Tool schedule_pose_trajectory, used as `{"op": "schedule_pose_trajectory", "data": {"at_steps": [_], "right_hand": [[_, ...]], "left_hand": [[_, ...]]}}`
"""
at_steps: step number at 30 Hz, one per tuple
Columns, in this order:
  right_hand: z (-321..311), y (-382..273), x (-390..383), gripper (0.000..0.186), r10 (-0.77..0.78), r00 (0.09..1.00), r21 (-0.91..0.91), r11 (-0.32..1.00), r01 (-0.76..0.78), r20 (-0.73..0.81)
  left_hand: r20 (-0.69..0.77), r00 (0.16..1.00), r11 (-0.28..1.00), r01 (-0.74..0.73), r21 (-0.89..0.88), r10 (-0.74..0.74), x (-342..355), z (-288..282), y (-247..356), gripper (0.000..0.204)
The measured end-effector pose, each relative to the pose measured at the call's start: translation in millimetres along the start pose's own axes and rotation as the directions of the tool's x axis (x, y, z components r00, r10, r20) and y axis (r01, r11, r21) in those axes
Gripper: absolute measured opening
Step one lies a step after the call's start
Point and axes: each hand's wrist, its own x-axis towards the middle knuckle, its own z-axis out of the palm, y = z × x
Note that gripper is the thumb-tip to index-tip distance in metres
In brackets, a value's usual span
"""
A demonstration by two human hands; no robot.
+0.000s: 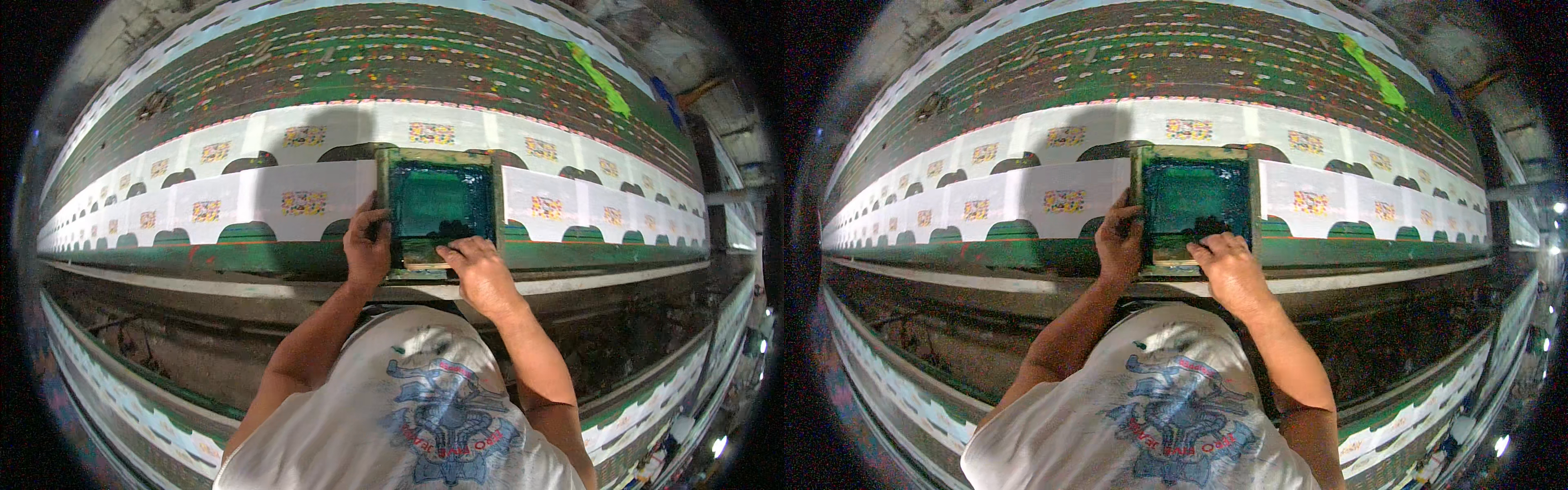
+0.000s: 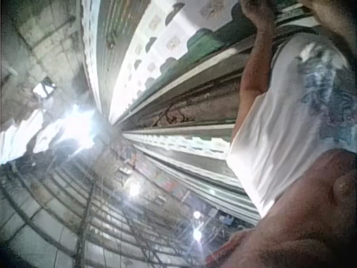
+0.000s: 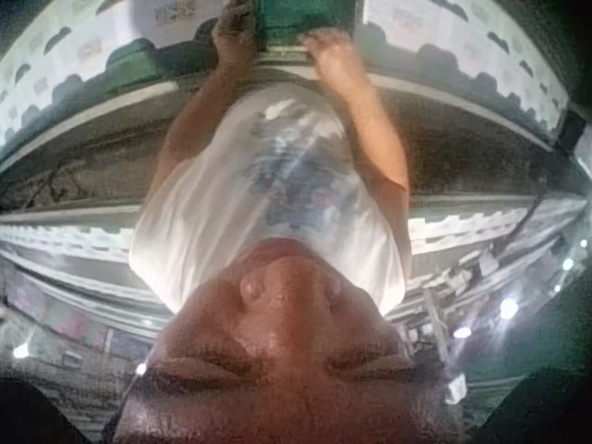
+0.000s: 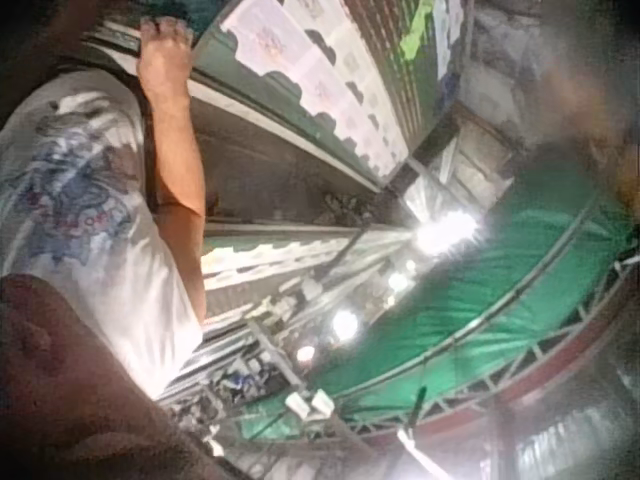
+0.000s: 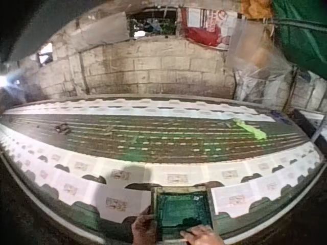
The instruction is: The person holds a screen printing frame over a long sheet of paper and repeatedly uses a squeegee to spread green ink across the screen. The person occasionally lifts the frame to inspect the ink distribution and continues the spreading motion along the length of the paper.
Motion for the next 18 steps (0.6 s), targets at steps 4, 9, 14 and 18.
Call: {"op": "schedule_pose_trajectory", "data": {"at_steps": [4, 9, 14, 18], "right_hand": [[3, -5, -5, 0.048, 0.007, 0.999, 0.005, 1.0, -0.007, -0.045], [0, -9, -4, 0.058, 0.043, 0.998, 0.073, 0.997, -0.04, -0.045], [2, -9, -9, 0.048, 0.021, 0.996, 0.084, 0.996, -0.014, -0.091], [2, -2, -11, 0.051, 0.006, 0.995, 0.127, 0.992, 0.007, -0.102]], "left_hand": [[0.001, 0.999, 0.994, 0.04, -0.101, -0.04, -5, 2, -1, 0.034], [0.05, 0.998, 0.995, 0.029, 0.098, -0.034, -3, -1, 7, 0.048], [0.093, 0.991, 0.957, -0.114, 0.267, 0.092, -2, -2, 7, 0.059], [0.1, 0.995, 0.991, -0.027, 0.135, 0.013, -3, -6, 1, 0.055]]}}
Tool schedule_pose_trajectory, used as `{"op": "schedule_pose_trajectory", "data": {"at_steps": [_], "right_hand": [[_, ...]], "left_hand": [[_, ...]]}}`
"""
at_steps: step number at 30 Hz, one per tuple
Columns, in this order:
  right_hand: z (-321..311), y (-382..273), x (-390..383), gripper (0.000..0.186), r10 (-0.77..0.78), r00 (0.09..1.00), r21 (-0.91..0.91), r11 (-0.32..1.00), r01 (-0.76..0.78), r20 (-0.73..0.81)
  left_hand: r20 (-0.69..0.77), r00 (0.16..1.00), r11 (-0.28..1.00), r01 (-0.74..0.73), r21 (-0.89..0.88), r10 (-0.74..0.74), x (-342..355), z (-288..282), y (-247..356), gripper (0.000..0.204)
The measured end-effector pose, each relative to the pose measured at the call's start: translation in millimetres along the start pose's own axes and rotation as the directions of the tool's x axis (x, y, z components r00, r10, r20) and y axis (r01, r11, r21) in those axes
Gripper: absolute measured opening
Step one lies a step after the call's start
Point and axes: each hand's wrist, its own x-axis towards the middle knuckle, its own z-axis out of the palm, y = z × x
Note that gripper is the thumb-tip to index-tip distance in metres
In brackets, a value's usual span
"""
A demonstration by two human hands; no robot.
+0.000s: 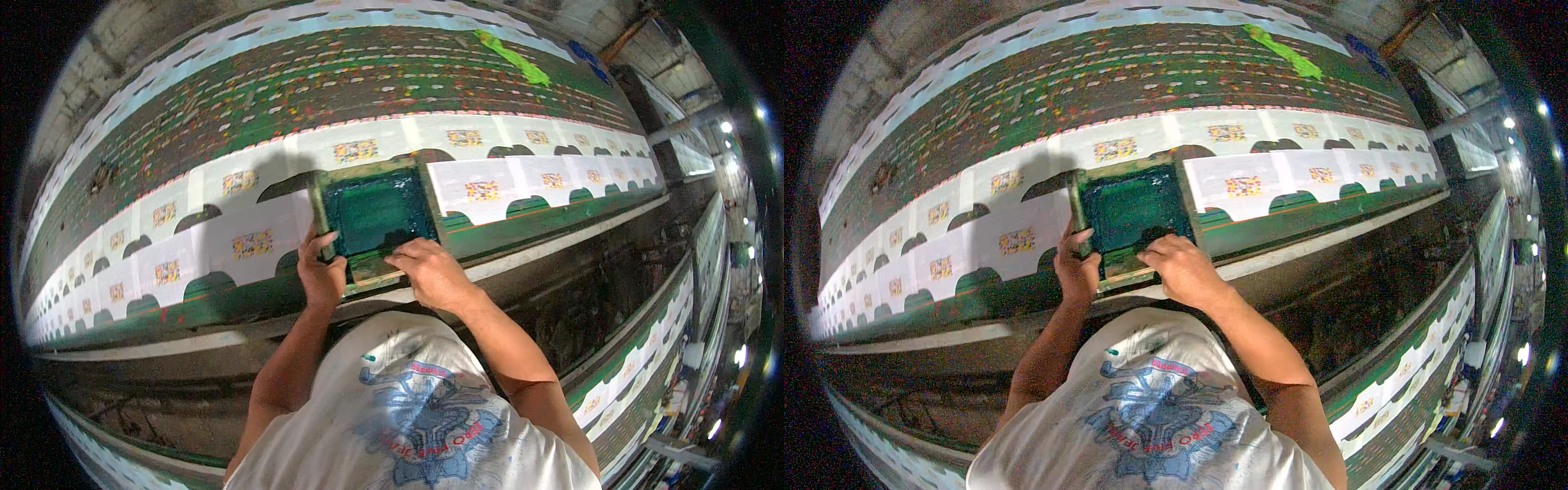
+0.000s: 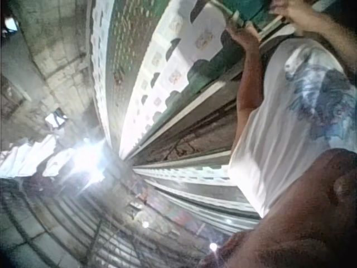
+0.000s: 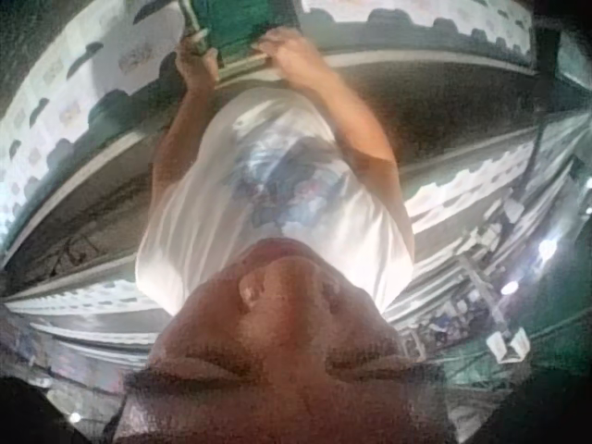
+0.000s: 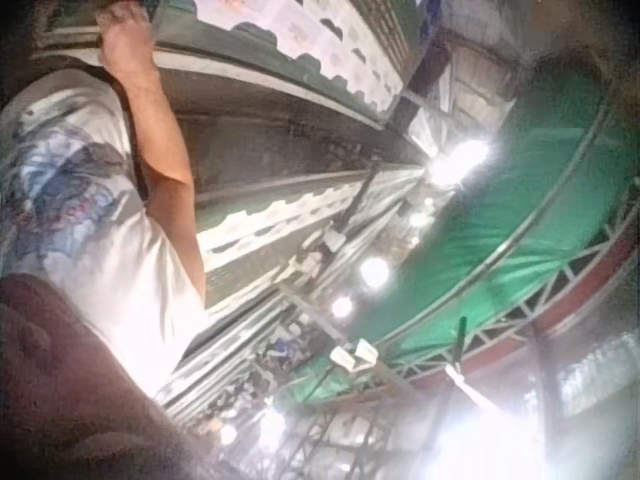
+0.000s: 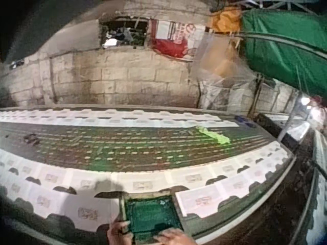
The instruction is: The person holds a screen printing frame over a long sheet of paper and repeatedly uses a squeegee to spread green ink across the screen. The person occasionally lifts the frame to inspect the ink distribution and continues the spreading motion along the length of the paper.
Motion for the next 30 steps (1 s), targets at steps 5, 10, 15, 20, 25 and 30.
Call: {"op": "schedule_pose_trajectory", "data": {"at_steps": [5, 10, 15, 20, 25, 30], "right_hand": [[7, 21, -14, 0.042, 0.01, 0.994, 0.038, 0.999, -0.006, -0.105], [-10, 55, -42, 0.035, 0.058, 0.954, 0.099, 0.995, -0.03, -0.295], [-53, 110, -86, 0.036, 0.164, 0.934, 0.16, 0.98, -0.118, -0.316], [-92, 171, -131, 0.037, 0.194, 0.921, 0.169, 0.975, -0.143, -0.337], [-114, 212, -158, 0.038, 0.162, 0.934, 0.17, 0.979, -0.112, -0.317], [-128, 224, -164, 0.039, 0.103, 0.96, 0.178, 0.982, -0.057, -0.261]], "left_hand": [[-0.036, 0.999, 0.991, 0.017, -0.136, -0.022, 1, 2, 20, 0.045], [-0.043, 0.998, 0.974, -0.055, -0.22, 0.047, 1, 38, 38, 0.04], [-0.061, 0.991, 0.988, -0.124, -0.096, 0.118, 0, 124, 59, 0.04], [-0.015, 0.996, 0.983, -0.088, -0.16, 0.087, -6, 210, 70, 0.042], [-0.046, 0.999, 0.991, -0.004, -0.135, -0.002, -13, 258, 94, 0.041], [-0.033, 0.995, 0.991, 0.089, -0.1, -0.092, -16, 266, 98, 0.039]]}}
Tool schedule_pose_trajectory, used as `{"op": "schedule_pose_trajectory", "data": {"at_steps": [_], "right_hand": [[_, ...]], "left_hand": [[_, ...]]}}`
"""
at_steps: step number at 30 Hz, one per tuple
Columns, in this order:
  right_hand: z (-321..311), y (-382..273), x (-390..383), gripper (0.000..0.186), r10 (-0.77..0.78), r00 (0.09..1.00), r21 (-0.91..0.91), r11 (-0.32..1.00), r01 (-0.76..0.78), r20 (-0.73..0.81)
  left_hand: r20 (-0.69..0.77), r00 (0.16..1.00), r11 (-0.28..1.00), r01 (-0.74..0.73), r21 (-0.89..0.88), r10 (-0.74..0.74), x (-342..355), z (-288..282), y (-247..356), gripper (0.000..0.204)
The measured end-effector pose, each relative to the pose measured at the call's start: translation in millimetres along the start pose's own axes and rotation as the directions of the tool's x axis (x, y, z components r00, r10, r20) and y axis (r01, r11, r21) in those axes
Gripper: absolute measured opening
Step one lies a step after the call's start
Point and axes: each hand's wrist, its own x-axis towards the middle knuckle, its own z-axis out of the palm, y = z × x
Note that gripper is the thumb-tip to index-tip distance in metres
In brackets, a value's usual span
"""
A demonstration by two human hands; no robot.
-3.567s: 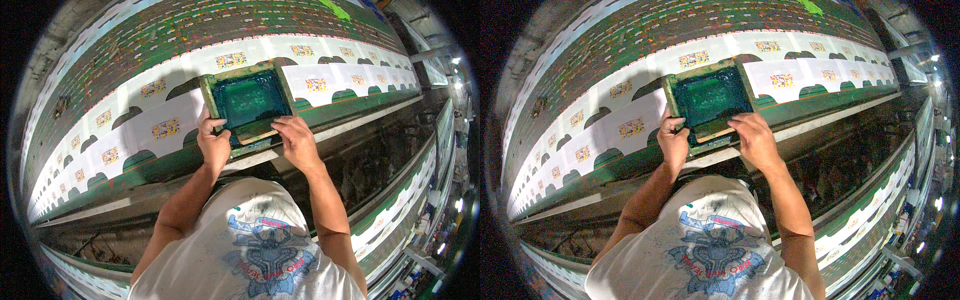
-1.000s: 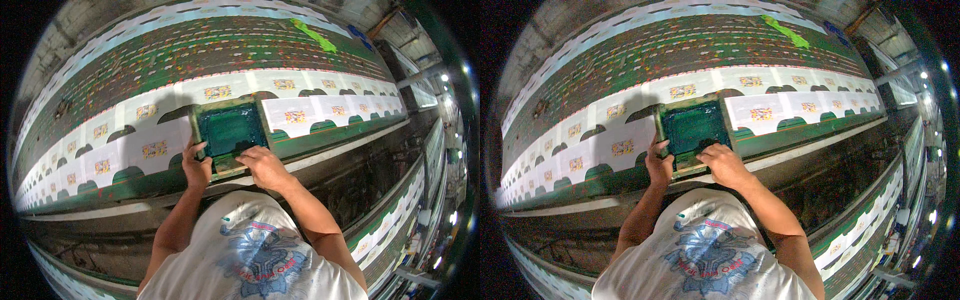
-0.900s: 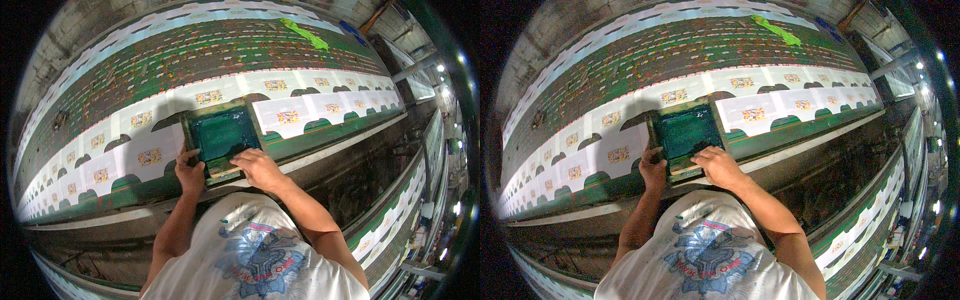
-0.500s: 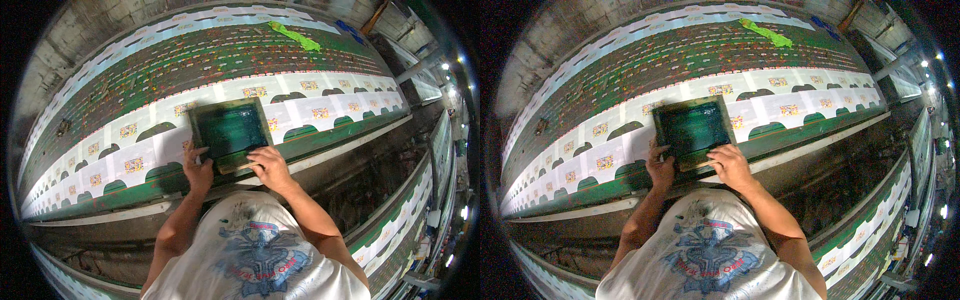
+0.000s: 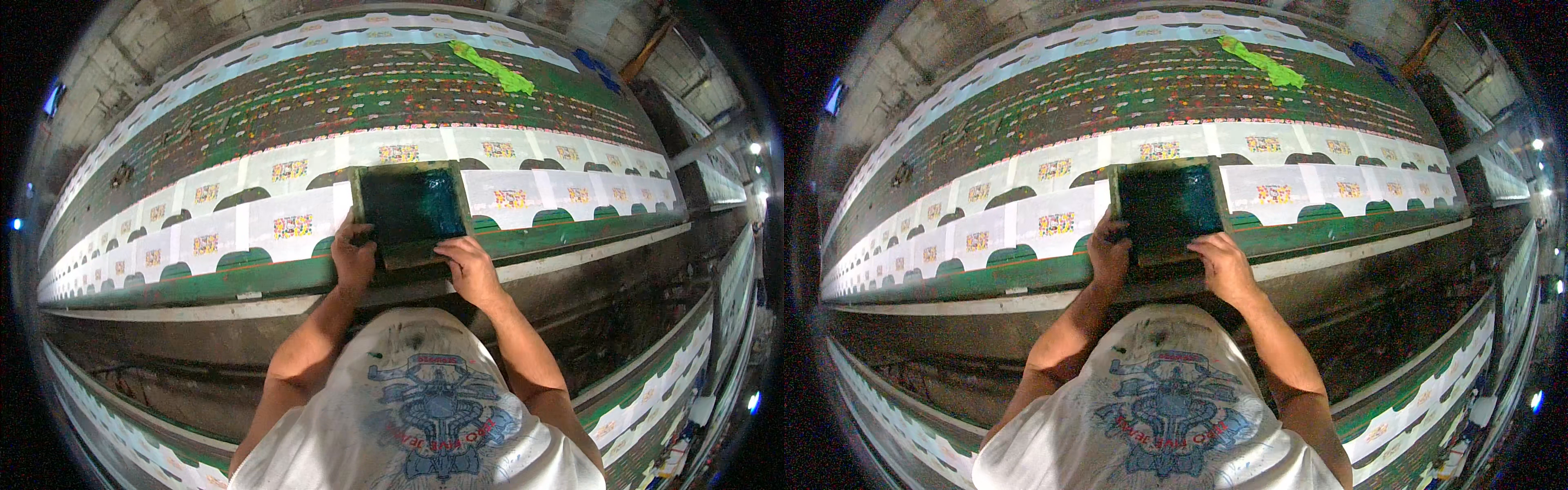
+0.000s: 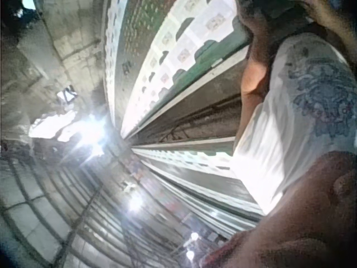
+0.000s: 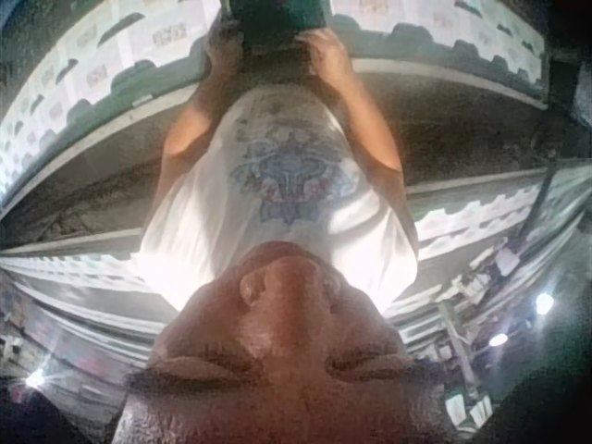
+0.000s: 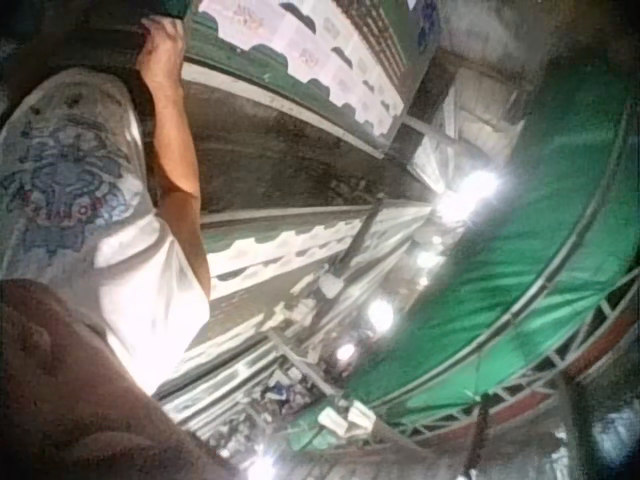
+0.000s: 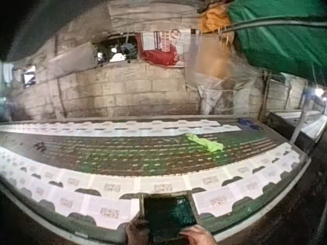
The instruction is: The person holds a screen printing frame over a long sheet of paper and repeatedly uses a squeegee to spread green ink across the screen. The person occasionally lifts the frame to inspect the ink distribution and continues the spreading motion along the length of the paper.
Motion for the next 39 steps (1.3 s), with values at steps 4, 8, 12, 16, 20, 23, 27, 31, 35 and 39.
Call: {"op": "schedule_pose_trajectory", "data": {"at_steps": [4, 8, 12, 16, 20, 23, 27, 31, 35, 39], "right_hand": [[3, 1, -1, 0.038, -0.008, 1.0, 0.002, 1.0, 0.008, 0.017], [4, -1, -1, 0.037, 0.019, 1.0, -0.018, 1.0, -0.019, 0.018], [4, -9, 5, 0.035, 0.042, 0.999, -0.069, 0.997, -0.042, 0.0], [5, -17, 13, 0.04, 0.05, 0.999, -0.152, 0.987, -0.052, -0.018], [8, -26, 16, 0.041, 0.091, 0.995, -0.184, 0.978, -0.099, -0.049], [9, -29, 13, 0.042, 0.096, 0.994, -0.193, 0.975, -0.106, -0.059], [10, -29, 7, 0.043, 0.09, 0.994, -0.177, 0.979, -0.099, -0.056], [7, -28, 5, 0.04, 0.091, 0.996, -0.164, 0.982, -0.093, -0.022], [6, -21, 10, 0.034, -0.013, 0.998, -0.239, 0.971, 0.029, 0.069], [5, -21, 20, 0.037, -0.152, 0.964, -0.276, 0.938, 0.21, 0.218]], "left_hand": [[0.014, 1.0, 1.0, 0.017, -0.003, -0.017, 1, 1, -18, 0.044], [0.001, 0.996, 0.995, -0.089, -0.048, 0.089, 3, 7, -24, 0.039], [-0.056, 0.996, 0.993, -0.071, -0.097, 0.065, 2, 16, -34, 0.026], [0.012, 0.999, 0.971, -0.026, -0.237, 0.03, 2, 18, -40, 0.03], [-0.048, 0.977, 0.971, -0.211, -0.111, 0.207, -2, 17, -22, 0.035], [-0.046, 0.965, 0.965, -0.26, -0.03, 0.258, 3, 15, -29, 0.033], [-0.004, 0.995, 0.984, -0.101, -0.144, 0.102, 0, 12, -28, 0.034], [-0.035, 0.995, 0.956, -0.104, -0.274, 0.098, 3, 13, -38, 0.035], [0.031, 0.999, 0.981, 0.039, -0.191, -0.034, 9, 7, -36, 0.034], [0.052, 0.995, 0.971, 0.091, -0.222, -0.081, 5, 5, -21, 0.036]]}}
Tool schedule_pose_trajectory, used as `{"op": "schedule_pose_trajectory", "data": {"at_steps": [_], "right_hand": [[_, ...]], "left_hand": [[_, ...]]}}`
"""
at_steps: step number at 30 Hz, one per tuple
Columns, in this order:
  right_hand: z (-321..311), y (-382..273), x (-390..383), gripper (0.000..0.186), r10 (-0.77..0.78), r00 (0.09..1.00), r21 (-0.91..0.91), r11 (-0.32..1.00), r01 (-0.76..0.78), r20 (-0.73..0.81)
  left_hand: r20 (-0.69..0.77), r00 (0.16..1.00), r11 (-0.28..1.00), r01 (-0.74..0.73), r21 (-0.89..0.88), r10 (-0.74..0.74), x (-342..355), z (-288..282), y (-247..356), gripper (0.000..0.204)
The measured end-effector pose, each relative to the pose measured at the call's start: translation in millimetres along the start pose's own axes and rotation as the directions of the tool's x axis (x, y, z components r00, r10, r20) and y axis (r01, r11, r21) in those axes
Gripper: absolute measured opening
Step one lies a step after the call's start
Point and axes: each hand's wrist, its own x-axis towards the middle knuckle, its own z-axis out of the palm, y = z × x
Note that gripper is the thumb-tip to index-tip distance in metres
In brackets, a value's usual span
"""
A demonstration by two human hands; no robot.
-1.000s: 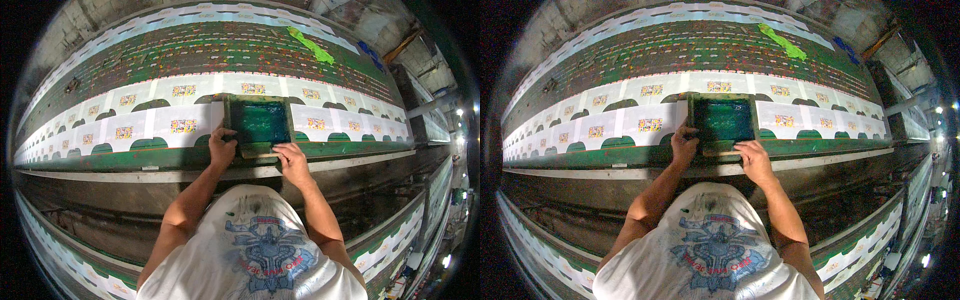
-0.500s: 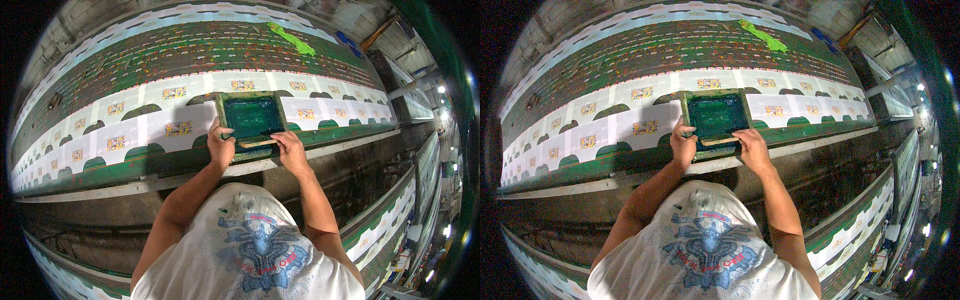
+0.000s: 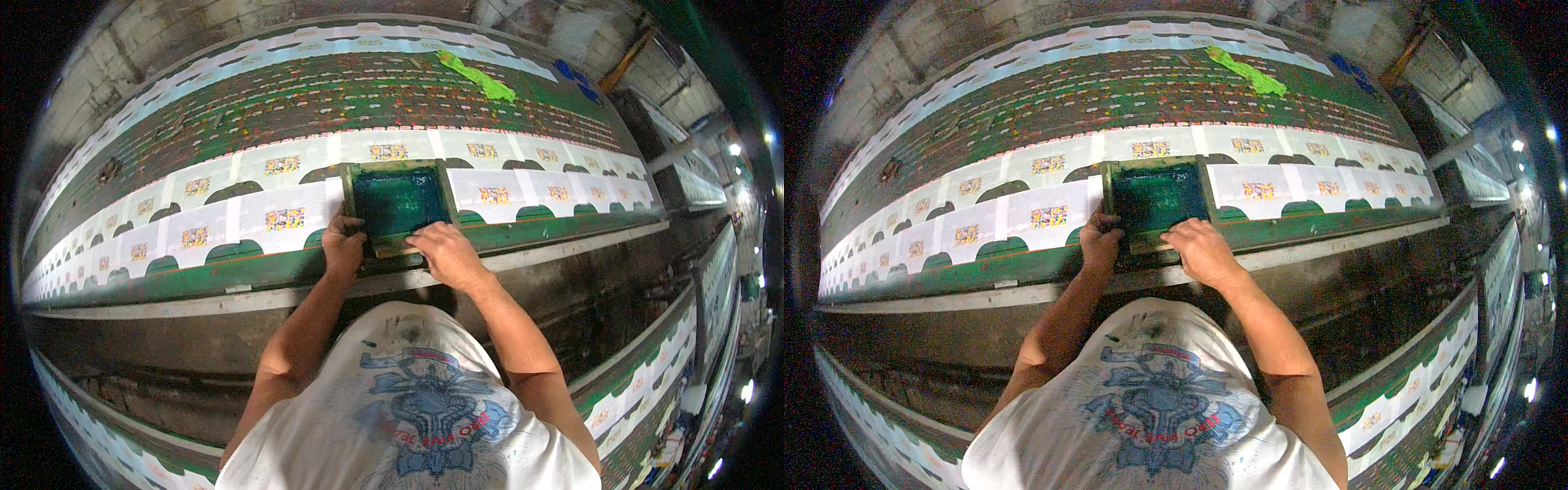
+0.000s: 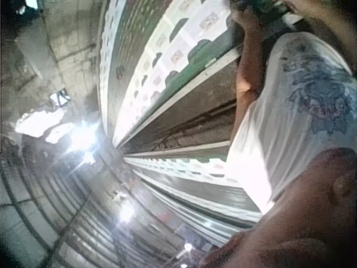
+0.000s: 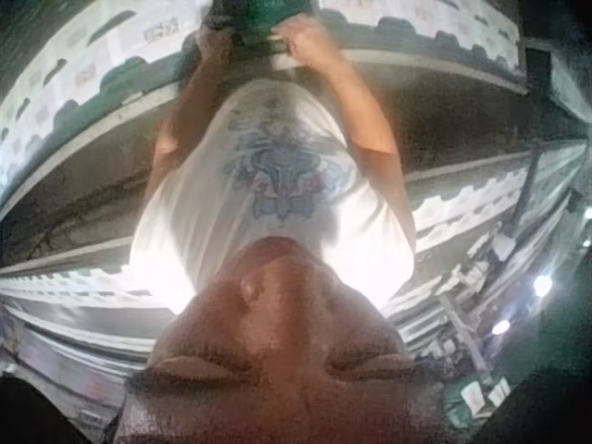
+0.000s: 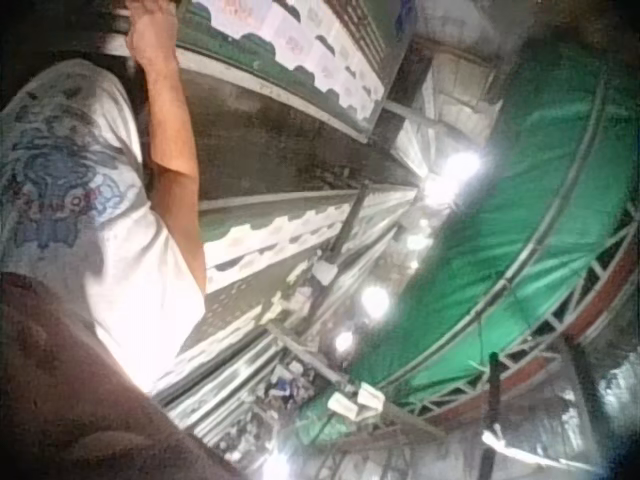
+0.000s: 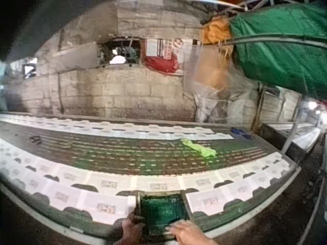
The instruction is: The person holds a screen printing frame over a long sheet of paper and repeatedly uses a squeegee to spread green ink across the screen. The person occasionally lifts the frame to inspect the ink distribution and continues the spreading motion along the length of the paper.
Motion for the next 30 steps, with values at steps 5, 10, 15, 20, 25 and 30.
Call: {"op": "schedule_pose_trajectory", "data": {"at_steps": [5, 10, 15, 20, 25, 30], "right_hand": [[-20, 21, 36, 0.042, -0.072, 0.963, 0.052, 0.997, 0.06, 0.26], [-24, 64, 77, 0.042, -0.008, 0.946, 0.11, 0.994, -0.029, 0.324], [-7, 77, 111, 0.046, -0.014, 0.987, -0.022, 1.0, 0.018, 0.159], [3, 81, 129, 0.046, 0.087, 0.992, -0.033, 0.996, -0.084, 0.096], [3, 97, 130, 0.048, 0.093, 0.986, 0.01, 0.995, -0.095, 0.142], [3, 85, 125, 0.051, 0.075, 0.976, 0.062, 0.994, -0.09, 0.205]], "left_hand": [[-0.035, 0.998, 0.996, -0.051, -0.07, 0.049, 1, -6, -4, 0.041], [-0.01, 0.998, 0.994, -0.064, 0.085, 0.065, -4, 5, 21, 0.037], [-0.015, 0.991, 0.985, -0.128, 0.114, 0.13, -4, 5, 21, 0.028], [-0.061, 0.985, 0.98, -0.156, 0.124, 0.164, 1, 2, -1, 0.028], [0.119, 0.95, 0.958, -0.287, -0.019, 0.287, 6, -1, -6, 0.024], [-0.048, 0.98, 0.962, -0.177, 0.21, 0.191, -7, 2, -10, 0.02]]}}
